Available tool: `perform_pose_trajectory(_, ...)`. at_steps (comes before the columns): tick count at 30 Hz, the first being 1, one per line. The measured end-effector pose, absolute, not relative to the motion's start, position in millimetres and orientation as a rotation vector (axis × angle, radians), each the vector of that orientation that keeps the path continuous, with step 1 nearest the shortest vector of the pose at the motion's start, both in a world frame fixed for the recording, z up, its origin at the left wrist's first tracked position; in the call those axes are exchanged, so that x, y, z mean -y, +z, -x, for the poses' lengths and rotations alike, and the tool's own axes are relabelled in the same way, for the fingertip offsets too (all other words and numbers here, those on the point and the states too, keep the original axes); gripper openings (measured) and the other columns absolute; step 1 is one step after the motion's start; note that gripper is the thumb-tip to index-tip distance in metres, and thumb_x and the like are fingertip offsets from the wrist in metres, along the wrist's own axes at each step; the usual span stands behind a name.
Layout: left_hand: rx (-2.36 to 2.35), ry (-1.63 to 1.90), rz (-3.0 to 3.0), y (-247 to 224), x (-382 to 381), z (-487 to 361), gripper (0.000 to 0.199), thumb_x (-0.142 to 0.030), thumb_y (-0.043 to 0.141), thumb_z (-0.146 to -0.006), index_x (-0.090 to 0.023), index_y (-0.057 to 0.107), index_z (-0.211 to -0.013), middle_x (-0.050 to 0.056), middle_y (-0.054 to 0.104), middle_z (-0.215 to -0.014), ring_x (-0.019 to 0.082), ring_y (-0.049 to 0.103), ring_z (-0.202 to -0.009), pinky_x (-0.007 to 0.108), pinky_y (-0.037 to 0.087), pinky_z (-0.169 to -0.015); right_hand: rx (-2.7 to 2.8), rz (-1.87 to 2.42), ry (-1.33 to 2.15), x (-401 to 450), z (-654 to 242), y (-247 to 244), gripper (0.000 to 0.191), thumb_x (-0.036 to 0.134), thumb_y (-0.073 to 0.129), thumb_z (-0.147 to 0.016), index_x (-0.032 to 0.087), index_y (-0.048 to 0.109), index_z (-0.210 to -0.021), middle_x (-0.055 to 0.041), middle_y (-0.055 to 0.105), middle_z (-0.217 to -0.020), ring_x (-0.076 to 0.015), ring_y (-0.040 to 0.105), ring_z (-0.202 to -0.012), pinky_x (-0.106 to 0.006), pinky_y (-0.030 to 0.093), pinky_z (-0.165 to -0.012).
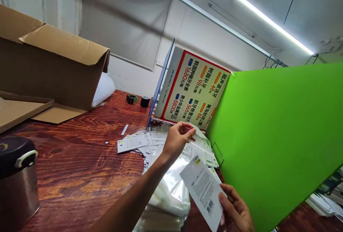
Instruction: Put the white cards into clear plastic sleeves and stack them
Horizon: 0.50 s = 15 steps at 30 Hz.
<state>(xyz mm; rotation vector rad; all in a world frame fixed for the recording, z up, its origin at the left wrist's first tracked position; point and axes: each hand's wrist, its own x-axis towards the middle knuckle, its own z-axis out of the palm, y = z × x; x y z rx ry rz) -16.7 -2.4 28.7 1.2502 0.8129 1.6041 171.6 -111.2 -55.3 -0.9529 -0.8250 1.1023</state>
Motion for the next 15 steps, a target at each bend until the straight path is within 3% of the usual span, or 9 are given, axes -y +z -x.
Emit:
perform_pose_trajectory(5, -0.810, 1.537, -1.274, 25.8, 1.9, 14.9, 0.014, -0.023, 0.070, -0.080, -0.014, 0.061, -0.086, 0.002, 0.067, -0.079, 0.014, 0.066, -0.062, 0.029, 0.049, -0.063, 0.878, 0.963, 0.993, 110.0, -176.6, -53.8, 0.046, 0.044, 0.090, -0.059, 0.019, 0.069, -0.091, -0.0002, 0.067, -0.062, -0.0070, 0.046, -0.035, -0.017, 0.036, -0.033)
perform_pose_trajectory(11, -0.820, 1.537, -1.350, 29.1, 2.8, 15.6, 0.017, -0.023, 0.071, -0.078, -0.015, 0.061, -0.089, 0.002, 0.067, -0.078, 0.014, 0.066, -0.066, 0.031, 0.055, -0.068, 0.809, 0.976, 0.981, 109.9, -192.5, -65.4, 0.045, 0.043, 0.090, -0.059, 0.022, 0.069, -0.093, -0.0002, 0.070, -0.072, -0.0075, 0.045, -0.037, -0.022, 0.044, -0.039)
perform_pose_trajectory(15, -0.861, 1.556, -1.404, 28.8, 3.6, 15.2, 0.019, -0.024, 0.071, -0.078, -0.015, 0.062, -0.092, 0.001, 0.066, -0.073, 0.015, 0.065, -0.066, 0.031, 0.055, -0.067, 0.748, 1.007, 0.963, 112.3, -200.5, -81.4, 0.048, 0.047, 0.090, -0.057, 0.024, 0.069, -0.093, -0.0032, 0.074, -0.081, -0.0162, 0.062, -0.052, -0.025, 0.048, -0.045)
